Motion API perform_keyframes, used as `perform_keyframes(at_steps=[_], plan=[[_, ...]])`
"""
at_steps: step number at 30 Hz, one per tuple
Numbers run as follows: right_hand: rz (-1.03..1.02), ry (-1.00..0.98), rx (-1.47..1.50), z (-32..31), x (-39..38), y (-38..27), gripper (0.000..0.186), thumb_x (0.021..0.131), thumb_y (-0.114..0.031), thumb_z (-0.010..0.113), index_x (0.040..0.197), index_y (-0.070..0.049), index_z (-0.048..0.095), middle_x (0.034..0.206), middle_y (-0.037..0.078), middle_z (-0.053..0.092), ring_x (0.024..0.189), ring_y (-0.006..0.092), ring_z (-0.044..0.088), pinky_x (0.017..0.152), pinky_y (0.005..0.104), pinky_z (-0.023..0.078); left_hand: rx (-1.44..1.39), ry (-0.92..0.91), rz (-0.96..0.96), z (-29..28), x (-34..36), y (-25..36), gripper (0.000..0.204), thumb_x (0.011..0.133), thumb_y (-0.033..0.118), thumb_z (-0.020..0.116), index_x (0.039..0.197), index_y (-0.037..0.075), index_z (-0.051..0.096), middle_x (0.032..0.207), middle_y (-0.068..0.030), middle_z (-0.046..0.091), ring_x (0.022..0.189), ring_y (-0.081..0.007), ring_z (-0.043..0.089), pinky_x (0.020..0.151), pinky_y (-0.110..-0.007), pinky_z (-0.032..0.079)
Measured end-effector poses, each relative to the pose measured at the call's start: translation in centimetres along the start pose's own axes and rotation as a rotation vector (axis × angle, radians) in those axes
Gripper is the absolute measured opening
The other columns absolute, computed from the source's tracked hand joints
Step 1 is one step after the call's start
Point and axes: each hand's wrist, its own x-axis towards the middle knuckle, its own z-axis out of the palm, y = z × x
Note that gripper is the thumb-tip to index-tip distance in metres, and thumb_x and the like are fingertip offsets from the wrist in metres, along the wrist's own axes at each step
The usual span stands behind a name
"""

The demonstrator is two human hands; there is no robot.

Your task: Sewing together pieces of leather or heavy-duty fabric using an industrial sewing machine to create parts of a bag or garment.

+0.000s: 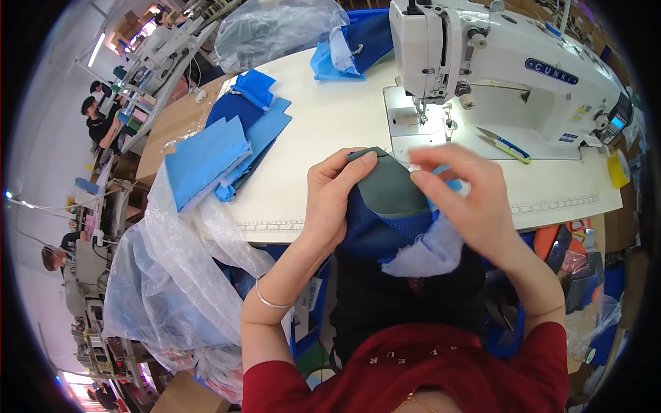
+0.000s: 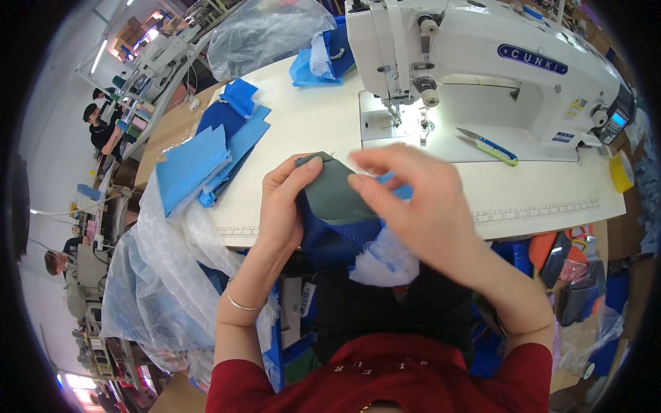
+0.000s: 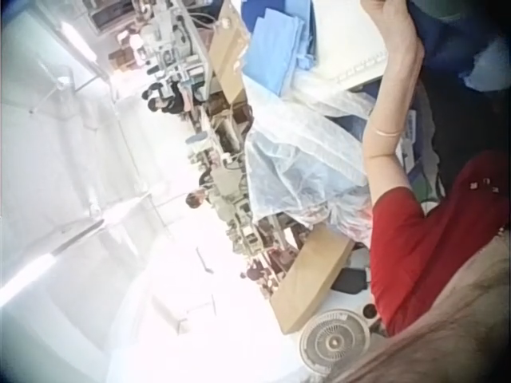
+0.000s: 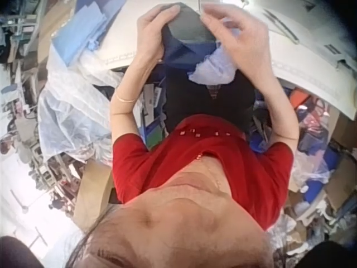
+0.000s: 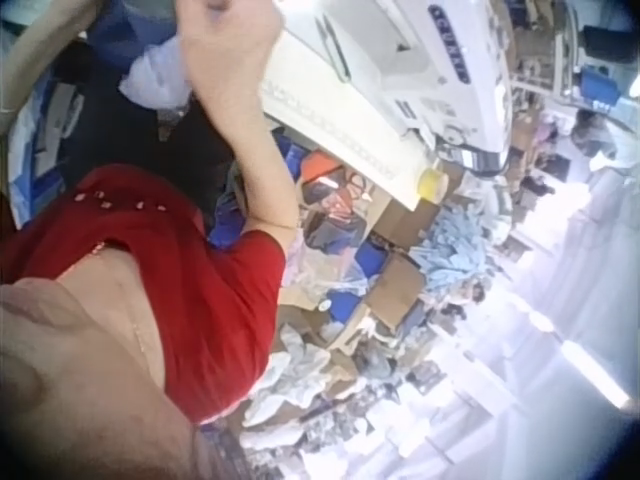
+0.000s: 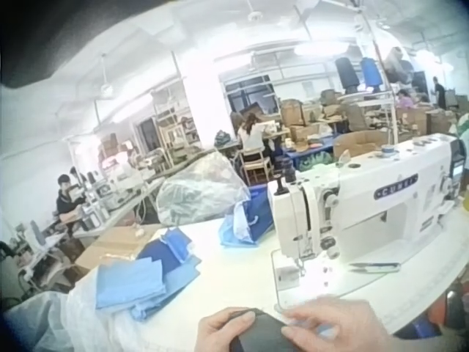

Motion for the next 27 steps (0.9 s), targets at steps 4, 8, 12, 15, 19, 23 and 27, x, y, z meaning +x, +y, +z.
perform_keyframes(at_steps=[4, 8, 12, 15, 19, 23, 27], plan=[[0.301, -0.271, -0.035, 0.0, 0.1, 1.7, 0.026, 0.083, -0.021, 0.069, 0.091, 0.003, 0.065, 0.074, 0.011, 0.067, 0.06, 0.0145, 0.061, 0.055, 0.0265, 0.047, -0.048, -0.047, -0.01, 0.8, 0.2, -0.4, 0.017, 0.089, 0.013, 0.062, 0.094, -0.002, 0.067, 0.084, -0.0033, 0.066, 0.073, -0.0057, 0.058, 0.068, -0.02, 0.046], [0.309, -0.237, -0.118, 0.5, -0.4, 2.1, 0.024, 0.083, -0.02, 0.068, 0.087, 0.003, 0.065, 0.076, 0.011, 0.066, 0.062, 0.0159, 0.062, 0.056, 0.028, 0.047, -0.071, -0.014, -0.057, 1.0, 0.6, -1.4, 0.02, 0.092, 0.018, 0.06, 0.091, -0.001, 0.066, 0.082, -0.0017, 0.065, 0.071, -0.0046, 0.056, 0.065, -0.019, 0.045], [-0.04, -0.017, -0.233, -1.6, -0.8, 4.5, 0.019, 0.084, -0.015, 0.065, 0.096, 0.0, 0.065, 0.09, 0.013, 0.066, 0.079, 0.0223, 0.064, 0.069, 0.0295, 0.049, -0.052, 0.046, -0.052, 1.1, 0.7, -2.0, 0.025, 0.094, 0.021, 0.058, 0.087, -0.001, 0.066, 0.077, 0.0009, 0.063, 0.068, -0.0024, 0.053, 0.062, -0.017, 0.043], [-0.245, 0.135, -0.784, -6.6, 0.5, 7.1, 0.027, 0.082, -0.011, 0.065, 0.107, 0.0, 0.063, 0.1, 0.017, 0.064, 0.092, 0.0297, 0.062, 0.079, 0.0337, 0.05, 0.02, 0.001, 0.025, 0.8, 0.8, -2.9, 0.029, 0.096, 0.023, 0.056, 0.084, -0.002, 0.066, 0.074, 0.0026, 0.062, 0.067, -0.0016, 0.05, 0.061, -0.017, 0.041], [-0.039, 0.045, -1.175, -10.8, 0.1, 11.4, 0.032, 0.081, -0.008, 0.063, 0.111, 0.002, 0.059, 0.1, 0.017, 0.063, 0.095, 0.0316, 0.059, 0.08, 0.0378, 0.049, 0.036, -0.015, 0.054, 1.2, 1.2, -3.8, 0.033, 0.097, 0.025, 0.054, 0.083, -0.003, 0.066, 0.073, 0.0033, 0.061, 0.068, -0.0017, 0.049, 0.061, -0.018, 0.04], [0.036, -0.076, -1.271, -11.0, 0.6, 12.0, 0.026, 0.081, -0.006, 0.058, 0.105, 0.003, 0.057, 0.092, 0.016, 0.06, 0.09, 0.0323, 0.058, 0.078, 0.0408, 0.049, -0.035, -0.022, 0.035, 1.4, 1.4, -4.2, 0.036, 0.098, 0.027, 0.052, 0.086, -0.004, 0.067, 0.075, 0.0022, 0.062, 0.07, -0.0022, 0.05, 0.063, -0.019, 0.041], [-0.018, -0.045, -1.237, -10.7, 0.4, 11.8, 0.018, 0.087, -0.009, 0.052, 0.099, 0.003, 0.056, 0.086, 0.015, 0.06, 0.078, 0.0256, 0.06, 0.065, 0.0361, 0.05, 0.002, -0.042, 0.036, 1.0, 1.5, -4.8, 0.038, 0.098, 0.028, 0.051, 0.087, -0.004, 0.067, 0.076, 0.0017, 0.063, 0.071, -0.0025, 0.05, 0.064, -0.019, 0.041]])
